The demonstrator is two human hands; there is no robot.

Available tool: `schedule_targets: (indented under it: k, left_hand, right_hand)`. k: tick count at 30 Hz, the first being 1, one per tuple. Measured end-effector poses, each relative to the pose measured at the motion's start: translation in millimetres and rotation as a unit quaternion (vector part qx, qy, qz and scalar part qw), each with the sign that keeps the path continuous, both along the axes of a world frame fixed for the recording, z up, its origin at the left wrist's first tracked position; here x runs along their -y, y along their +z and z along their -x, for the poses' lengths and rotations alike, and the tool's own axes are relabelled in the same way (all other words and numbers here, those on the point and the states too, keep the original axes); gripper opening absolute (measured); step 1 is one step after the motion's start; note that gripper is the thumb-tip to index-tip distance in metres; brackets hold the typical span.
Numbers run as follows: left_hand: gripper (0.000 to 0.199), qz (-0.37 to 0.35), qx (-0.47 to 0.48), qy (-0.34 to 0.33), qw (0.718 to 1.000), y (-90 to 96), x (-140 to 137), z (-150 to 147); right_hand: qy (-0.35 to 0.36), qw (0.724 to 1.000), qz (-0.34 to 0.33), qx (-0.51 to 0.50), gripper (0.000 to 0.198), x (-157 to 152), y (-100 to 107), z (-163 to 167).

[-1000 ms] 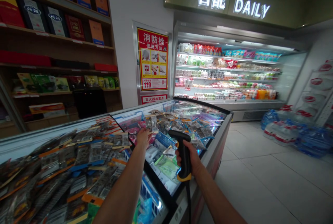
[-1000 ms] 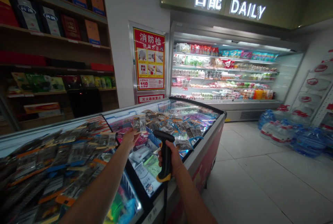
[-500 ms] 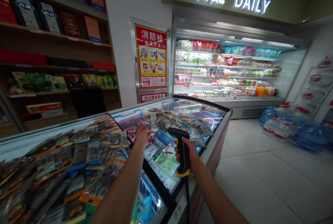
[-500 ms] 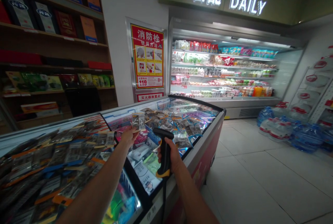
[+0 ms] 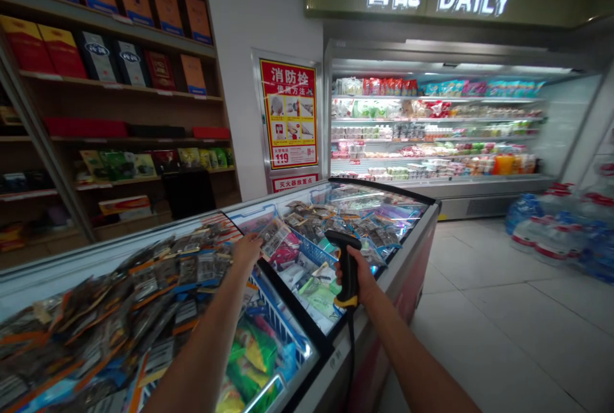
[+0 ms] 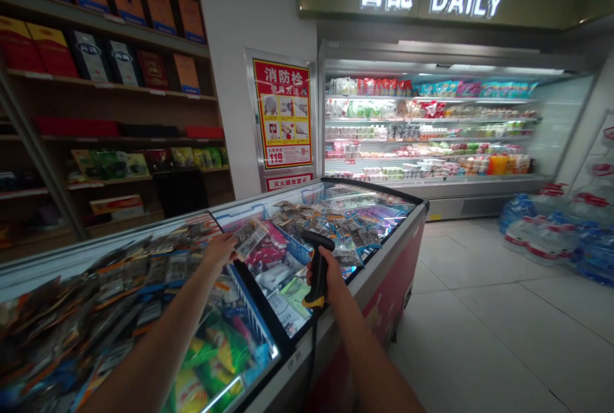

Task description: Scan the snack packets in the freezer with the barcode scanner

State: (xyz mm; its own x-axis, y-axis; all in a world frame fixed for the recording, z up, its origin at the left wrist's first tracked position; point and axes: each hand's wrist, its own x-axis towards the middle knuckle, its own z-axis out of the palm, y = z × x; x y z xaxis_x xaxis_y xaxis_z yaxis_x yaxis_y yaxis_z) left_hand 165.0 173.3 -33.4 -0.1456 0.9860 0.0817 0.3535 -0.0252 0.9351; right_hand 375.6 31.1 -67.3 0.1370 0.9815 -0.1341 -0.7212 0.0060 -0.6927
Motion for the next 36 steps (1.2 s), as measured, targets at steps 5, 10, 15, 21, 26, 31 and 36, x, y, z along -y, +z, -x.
schedule_targets:
  k: [5,10,15,21,26,31,36]
  left_hand:
    - [0.015,-0.029,-0.176,0.032,0.983,-7.0,15,30]
    - [0.027,-0.034,-0.281,0.053,0.958,-6.4,33,36]
    - [0.031,-0.119,-0.365,0.063,0.921,-7.5,49,31]
    - [0.030,-0.168,-0.466,0.052,0.867,-0.6,57,-5]
    - [0.037,-0.204,-0.425,-0.124,0.873,-4.0,65,-77]
    - [0.040,-0.187,-0.355,-0.273,0.874,-29.3,77,-159]
    - [0.052,-0.155,-0.349,-0.323,0.866,-47.4,75,-197]
  right_hand:
    - [-0.038,0.999,-0.023,-0.006,0.024,7,-1,-7]
    - [-0.074,0.997,-0.031,-0.009,0.023,13,-3,-18]
    - [-0.085,0.996,-0.038,-0.014,0.023,18,1,-26]
    - [-0.093,0.994,-0.052,-0.028,0.022,26,8,-38]
    - [-0.125,0.991,-0.055,-0.014,0.022,33,7,-58]
    - [-0.144,0.988,-0.051,-0.008,0.025,38,1,-75]
    - [-0.148,0.988,-0.044,-0.006,0.025,42,1,-79]
